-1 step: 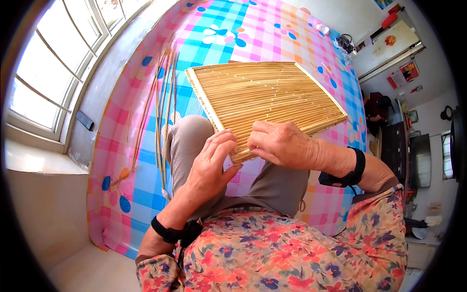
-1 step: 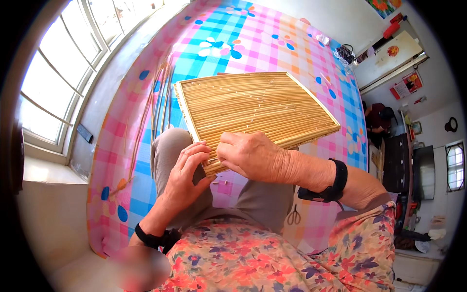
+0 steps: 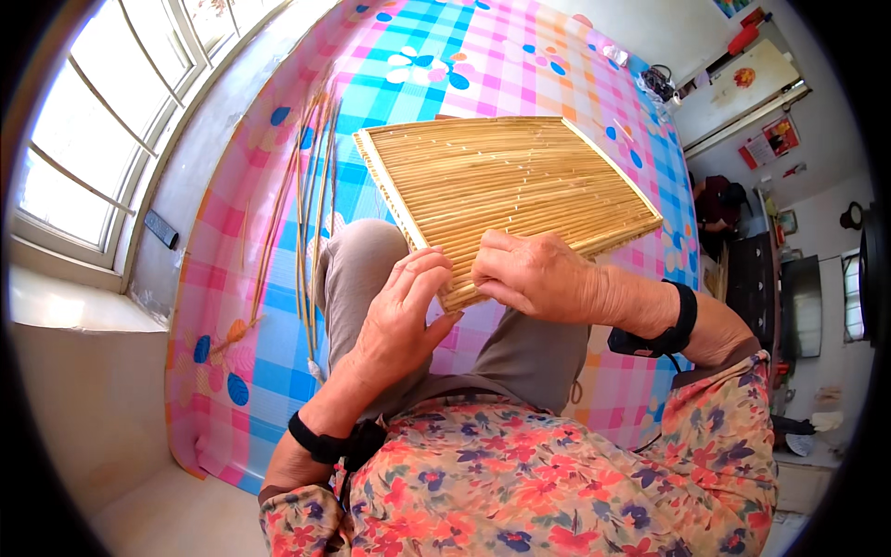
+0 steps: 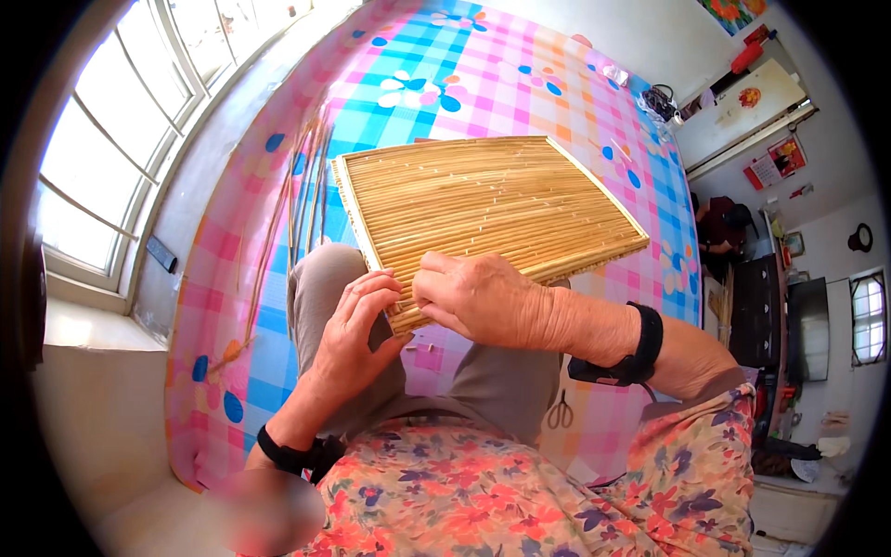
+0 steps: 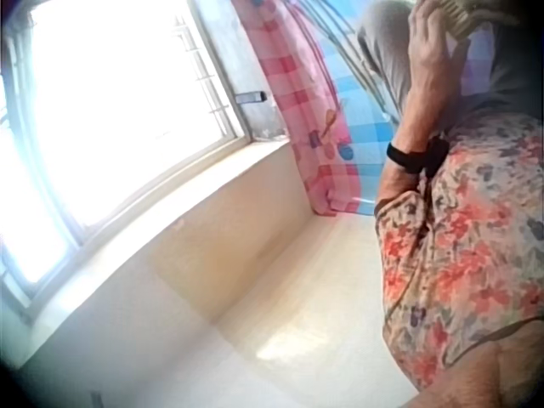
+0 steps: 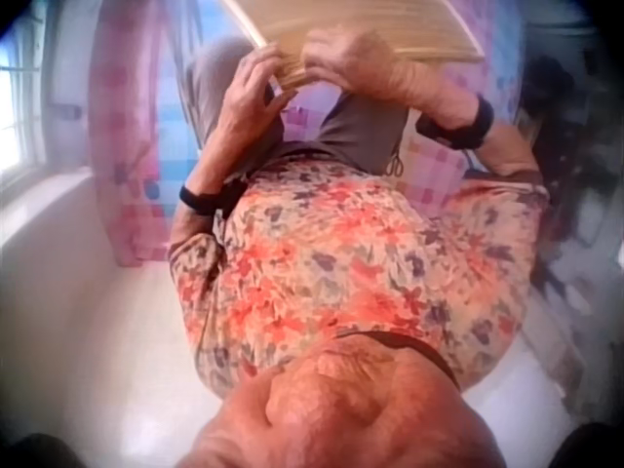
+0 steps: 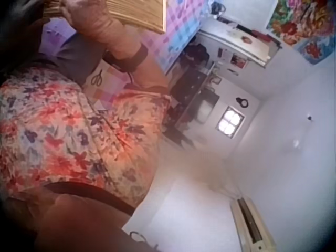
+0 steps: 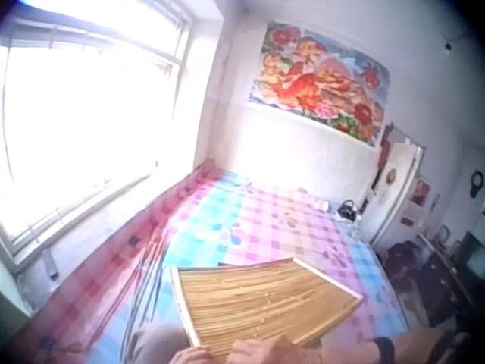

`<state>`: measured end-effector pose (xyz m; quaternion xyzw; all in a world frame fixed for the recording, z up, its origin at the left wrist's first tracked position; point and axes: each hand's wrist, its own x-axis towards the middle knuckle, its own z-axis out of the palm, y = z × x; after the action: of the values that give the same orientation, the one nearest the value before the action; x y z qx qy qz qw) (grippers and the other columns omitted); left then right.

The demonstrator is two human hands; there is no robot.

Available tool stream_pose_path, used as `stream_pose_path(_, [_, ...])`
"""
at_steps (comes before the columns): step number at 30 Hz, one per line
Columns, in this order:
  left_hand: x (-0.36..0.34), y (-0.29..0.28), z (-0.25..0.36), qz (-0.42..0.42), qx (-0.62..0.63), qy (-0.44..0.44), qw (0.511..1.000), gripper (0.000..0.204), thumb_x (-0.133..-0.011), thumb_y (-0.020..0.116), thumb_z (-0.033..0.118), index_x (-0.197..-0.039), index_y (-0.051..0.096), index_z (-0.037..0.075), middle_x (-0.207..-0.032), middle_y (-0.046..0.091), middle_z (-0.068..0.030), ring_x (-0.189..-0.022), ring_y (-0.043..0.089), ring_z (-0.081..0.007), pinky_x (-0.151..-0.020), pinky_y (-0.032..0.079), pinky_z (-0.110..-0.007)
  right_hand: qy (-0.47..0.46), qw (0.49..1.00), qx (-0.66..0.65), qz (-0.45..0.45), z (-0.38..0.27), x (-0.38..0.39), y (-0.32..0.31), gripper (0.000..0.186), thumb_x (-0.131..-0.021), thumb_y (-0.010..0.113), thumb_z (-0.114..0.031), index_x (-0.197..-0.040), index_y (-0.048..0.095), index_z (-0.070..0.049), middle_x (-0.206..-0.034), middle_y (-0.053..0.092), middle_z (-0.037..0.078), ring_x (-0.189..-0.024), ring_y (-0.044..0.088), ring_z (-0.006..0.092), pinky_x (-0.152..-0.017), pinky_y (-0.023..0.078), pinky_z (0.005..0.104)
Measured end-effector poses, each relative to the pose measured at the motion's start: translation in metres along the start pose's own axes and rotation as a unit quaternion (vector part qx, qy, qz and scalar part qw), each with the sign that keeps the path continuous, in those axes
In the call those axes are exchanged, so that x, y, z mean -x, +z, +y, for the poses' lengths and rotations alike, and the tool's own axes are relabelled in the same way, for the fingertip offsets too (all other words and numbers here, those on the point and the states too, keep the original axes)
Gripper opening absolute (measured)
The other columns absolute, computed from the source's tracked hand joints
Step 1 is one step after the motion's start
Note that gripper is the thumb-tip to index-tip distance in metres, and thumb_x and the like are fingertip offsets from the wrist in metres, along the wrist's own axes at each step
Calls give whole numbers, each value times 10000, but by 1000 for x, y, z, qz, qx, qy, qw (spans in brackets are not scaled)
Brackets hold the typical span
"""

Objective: The person weaves together thin wooden sticks with white thread to create a mat, tying off the edges of the sticks.

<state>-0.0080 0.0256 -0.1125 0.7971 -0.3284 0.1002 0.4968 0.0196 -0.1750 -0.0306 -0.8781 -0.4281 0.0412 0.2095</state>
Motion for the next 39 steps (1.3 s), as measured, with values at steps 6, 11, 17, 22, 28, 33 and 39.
stream_pose_path(6, [-6,2,1,8,2,23,1000,458,-636,746,25,-1032,516,11,-1110,522,-144,-1113,476,-363,-942,422,-420,243,863,-442,-18,-16,-15,-34,195,-911,541,-203,-859,576,-18,-641,551,32,-526,510,86,-456,392,221])
stream_pose_path(11, [-3,-4,-1,-11,-2,17,1000,361,-649,749,46,-955,561,18,-1042,518,-146,-1072,475,-362,-914,423,-420,31,809,-545,218,-4,-47,-158,171,-925,538,-197,-880,584,-39,-627,503,-20,-463,436,42,-422,356,169])
stream_pose_path(17, [-6,4,2,25,-9,16,1000,322,-663,743,44,-927,561,12,-1004,529,-142,-1034,485,-355,-879,430,-422,109,938,-72,320,54,-55,-162,152,-923,523,-151,-916,603,-22,-680,525,-7,-515,466,66,-468,381,183])
stream_pose_path(22, [-3,6,-1,40,5,6,999,317,-663,735,29,-928,562,21,-1009,529,-138,-1029,488,-350,-877,427,-418,18,996,-71,56,19,-20,-47,140,-838,607,-97,-966,645,-53,-798,558,57,-701,557,182,-615,455,300])
stream_pose_path(28, [-7,6,3,46,2,-1,999,327,-653,736,24,-930,562,29,-1010,529,-133,-1023,490,-345,-879,422,-415,14,999,-27,-29,19,-3,-5,150,-811,609,-113,-957,639,-101,-757,543,79,-700,583,250,-605,474,353])
stream_pose_path(33, [-5,7,1,47,-12,0,999,322,-656,733,23,-928,561,30,-1007,531,-132,-1018,492,-342,-878,422,-416,-47,996,28,-70,26,-10,-2,161,-796,616,-154,-949,608,-104,-767,545,75,-710,584,269,-606,485,374])
stream_pose_path(39, [-6,7,1,52,-11,-2,999,297,-667,718,14,-919,562,25,-1000,532,-135,-1009,496,-341,-869,429,-406,-27,999,-44,-15,27,-7,2,187,-789,632,-177,-952,590,-96,-771,552,63,-741,593,273,-625,490,381])
